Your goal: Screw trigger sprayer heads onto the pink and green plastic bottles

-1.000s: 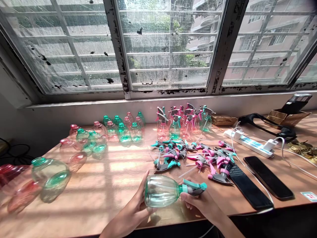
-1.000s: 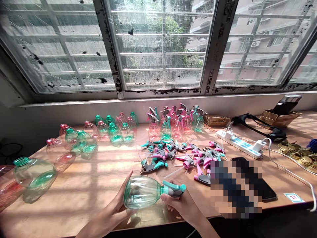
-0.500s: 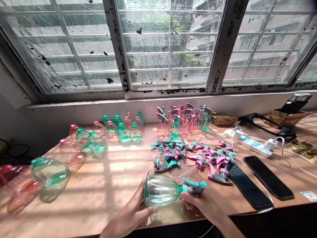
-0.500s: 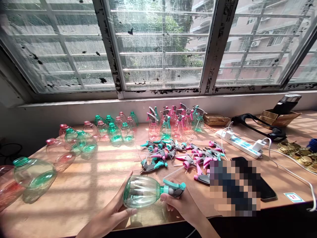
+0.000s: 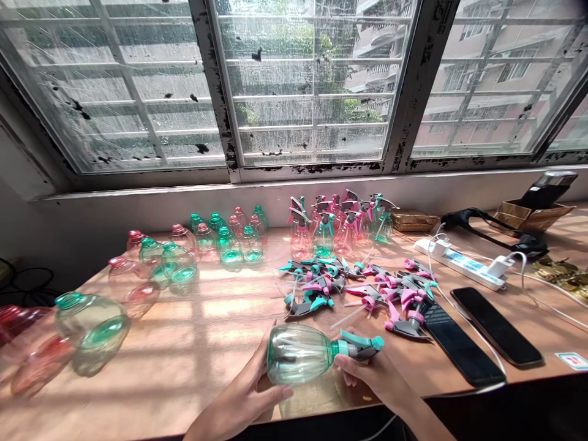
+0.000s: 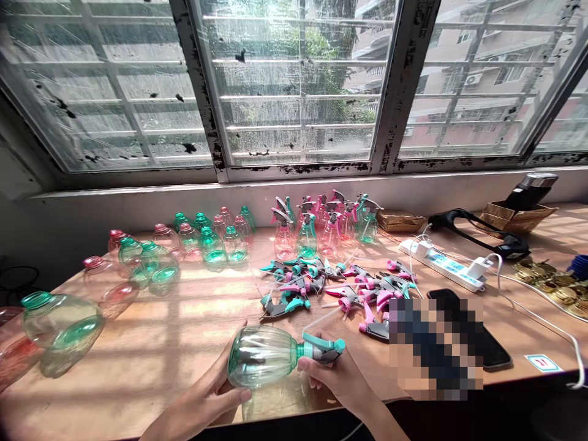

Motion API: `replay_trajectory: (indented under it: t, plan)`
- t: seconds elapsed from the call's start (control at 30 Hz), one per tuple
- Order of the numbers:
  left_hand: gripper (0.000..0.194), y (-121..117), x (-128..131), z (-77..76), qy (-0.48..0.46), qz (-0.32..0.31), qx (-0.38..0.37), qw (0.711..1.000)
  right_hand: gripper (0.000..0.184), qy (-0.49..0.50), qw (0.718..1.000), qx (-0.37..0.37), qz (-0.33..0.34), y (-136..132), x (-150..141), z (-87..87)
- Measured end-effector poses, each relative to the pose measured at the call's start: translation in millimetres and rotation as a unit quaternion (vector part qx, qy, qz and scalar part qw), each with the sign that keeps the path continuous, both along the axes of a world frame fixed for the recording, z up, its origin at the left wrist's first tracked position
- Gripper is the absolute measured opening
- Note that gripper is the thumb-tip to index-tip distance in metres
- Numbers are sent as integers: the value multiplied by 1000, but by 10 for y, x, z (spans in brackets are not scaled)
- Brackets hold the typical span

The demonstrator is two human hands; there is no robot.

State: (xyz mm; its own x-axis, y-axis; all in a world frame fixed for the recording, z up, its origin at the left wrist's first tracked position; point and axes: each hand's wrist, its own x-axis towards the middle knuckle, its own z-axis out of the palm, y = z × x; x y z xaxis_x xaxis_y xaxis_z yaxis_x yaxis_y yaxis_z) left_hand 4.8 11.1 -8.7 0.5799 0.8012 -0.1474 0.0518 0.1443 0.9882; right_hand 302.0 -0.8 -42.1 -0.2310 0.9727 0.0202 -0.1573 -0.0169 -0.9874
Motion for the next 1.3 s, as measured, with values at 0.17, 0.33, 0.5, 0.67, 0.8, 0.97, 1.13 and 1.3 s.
replay_trajectory:
  t: [0.17,0.33,0.5,0.67,0.8,0.97,1.13,1.3]
  plan:
    - [115,15,-32,-118,-7,10,26,1000,47,-12,999,-19,-43,-22,-19,7]
    - [131,2,-8,-48,-5,10,-13,1000,45,-9,1000,-4,4,3,-9,29]
    - [120,-13,10,10,3,10,0,1000,44,-15,1000,3,15,12,9,44]
    - [113,16,-21,-144,-2,13,31,999,46,-13,1000,-7,7,0,11,21]
    - [123,18,-19,-140,-5,17,16,1000,46,4,1000,-9,7,-3,-2,58]
    - [123,3,14,-8,17,12,-9,1000,45,18,999,1,27,11,-8,93]
    - [118,-3,6,-51,-6,21,10,1000,46,-9,1000,-10,10,8,0,39]
    - [122,-20,6,-38,-13,21,-4,1000,47,1,1000,-1,27,0,-1,40]
